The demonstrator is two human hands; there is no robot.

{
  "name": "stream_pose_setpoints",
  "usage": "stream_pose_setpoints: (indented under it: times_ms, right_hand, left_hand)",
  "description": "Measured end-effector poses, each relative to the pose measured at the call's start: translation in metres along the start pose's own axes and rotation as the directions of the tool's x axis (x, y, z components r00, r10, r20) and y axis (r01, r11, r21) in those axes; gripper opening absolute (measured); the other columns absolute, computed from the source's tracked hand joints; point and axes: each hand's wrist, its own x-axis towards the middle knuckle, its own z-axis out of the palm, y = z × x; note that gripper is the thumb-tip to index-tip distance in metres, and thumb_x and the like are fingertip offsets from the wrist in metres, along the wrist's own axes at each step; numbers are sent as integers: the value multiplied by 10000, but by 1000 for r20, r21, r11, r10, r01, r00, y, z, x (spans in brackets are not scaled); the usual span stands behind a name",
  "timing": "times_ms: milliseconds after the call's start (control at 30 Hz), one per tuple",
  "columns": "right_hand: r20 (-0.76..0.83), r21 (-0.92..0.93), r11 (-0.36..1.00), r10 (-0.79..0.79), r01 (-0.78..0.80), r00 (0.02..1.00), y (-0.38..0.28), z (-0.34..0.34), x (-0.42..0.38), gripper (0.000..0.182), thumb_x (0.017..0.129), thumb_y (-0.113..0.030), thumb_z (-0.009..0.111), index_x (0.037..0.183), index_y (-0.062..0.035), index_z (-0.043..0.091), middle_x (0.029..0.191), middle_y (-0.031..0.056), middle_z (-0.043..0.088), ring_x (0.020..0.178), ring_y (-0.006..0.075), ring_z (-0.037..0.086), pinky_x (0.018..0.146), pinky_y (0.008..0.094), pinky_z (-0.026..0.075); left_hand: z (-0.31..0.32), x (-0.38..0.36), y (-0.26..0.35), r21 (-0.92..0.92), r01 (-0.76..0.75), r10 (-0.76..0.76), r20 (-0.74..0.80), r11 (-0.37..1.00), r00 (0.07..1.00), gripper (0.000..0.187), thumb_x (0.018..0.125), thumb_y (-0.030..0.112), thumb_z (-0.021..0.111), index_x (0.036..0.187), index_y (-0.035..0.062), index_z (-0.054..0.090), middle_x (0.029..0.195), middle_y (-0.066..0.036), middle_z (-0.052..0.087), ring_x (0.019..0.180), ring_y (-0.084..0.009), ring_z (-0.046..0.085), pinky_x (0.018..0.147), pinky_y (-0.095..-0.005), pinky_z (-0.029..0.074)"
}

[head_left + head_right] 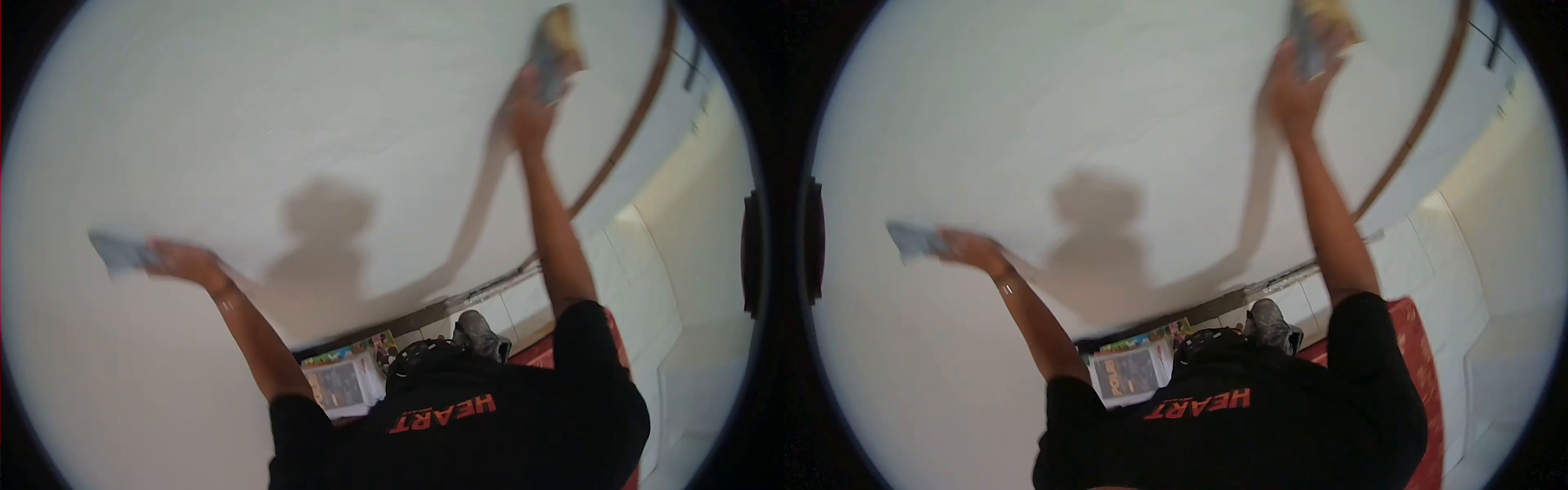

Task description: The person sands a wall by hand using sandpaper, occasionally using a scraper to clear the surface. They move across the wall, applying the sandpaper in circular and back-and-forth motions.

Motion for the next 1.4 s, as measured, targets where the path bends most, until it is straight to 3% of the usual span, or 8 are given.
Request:
stream_pose_setpoints:
  times_ms: [33,133,333,500,567,933,1133,1400]
  right_hand:
    - [-39,168,984,73,-66,997,-6,6,30,530,918,-247,454,1362,-4,296,1457,190,186,1373,286,101,1098,399,36]
    - [27,57,998,-3,1,1000,-18,23,70,656,901,-363,510,1344,48,255,1291,198,409,1182,267,406,1003,330,285]
    - [19,-56,990,-125,126,992,-9,14,64,575,902,-345,417,1345,-2,291,1342,243,282,1257,377,267,1054,422,198]
    - [54,-86,993,-73,77,996,-15,7,59,575,894,-323,419,1350,0,282,1338,236,292,1240,366,299,1044,409,233]
    - [48,-61,997,-35,38,998,-17,9,58,579,891,-322,421,1347,6,284,1337,232,296,1240,363,303,1042,407,240]
    - [12,-111,967,-231,231,973,-31,12,56,540,901,-266,434,1305,74,322,1383,206,290,1305,342,220,1075,410,178]
    - [-13,-109,960,-260,257,965,-30,16,53,524,899,-225,439,1305,82,315,1381,185,308,1301,342,228,1072,413,184]
    - [-7,-129,952,-282,279,959,-32,10,56,518,891,-206,447,1289,99,317,1377,182,315,1297,344,227,1066,436,187]
  left_hand:
    - [-21,47,25,-553,482,-508,120,679,853,680,961,395,302,1309,-156,106,1249,-307,357,1166,-437,344,1021,-531,219]
    - [-45,84,58,-571,562,-610,130,599,782,748,945,458,305,1327,-149,93,1328,-361,240,1221,-454,294,1026,-456,250]
    - [-81,-69,137,-312,160,-84,245,937,966,612,913,203,418,1392,-36,122,1450,-269,71,1356,-381,88,1083,-492,102]
    - [-66,3,110,-749,219,-357,-25,626,934,544,942,270,349,1360,-53,218,1455,-258,79,1355,-393,72,1082,-488,88]
    - [-78,56,90,-663,571,-531,296,484,794,562,953,287,323,1349,-87,188,1444,-263,109,1346,-400,103,1086,-484,82]
    - [-79,-29,142,-491,64,-22,91,869,996,631,773,315,515,1363,138,375,1441,-291,112,1345,-444,68,1038,-601,29]
    - [-67,70,106,-715,421,-532,81,558,843,575,910,353,454,1376,50,309,1444,-278,106,1357,-386,84,1055,-557,75]
    - [-88,24,150,-539,229,-197,117,811,973,829,807,605,483,1395,60,270,1446,-288,45,1334,-471,14,1013,-631,52]
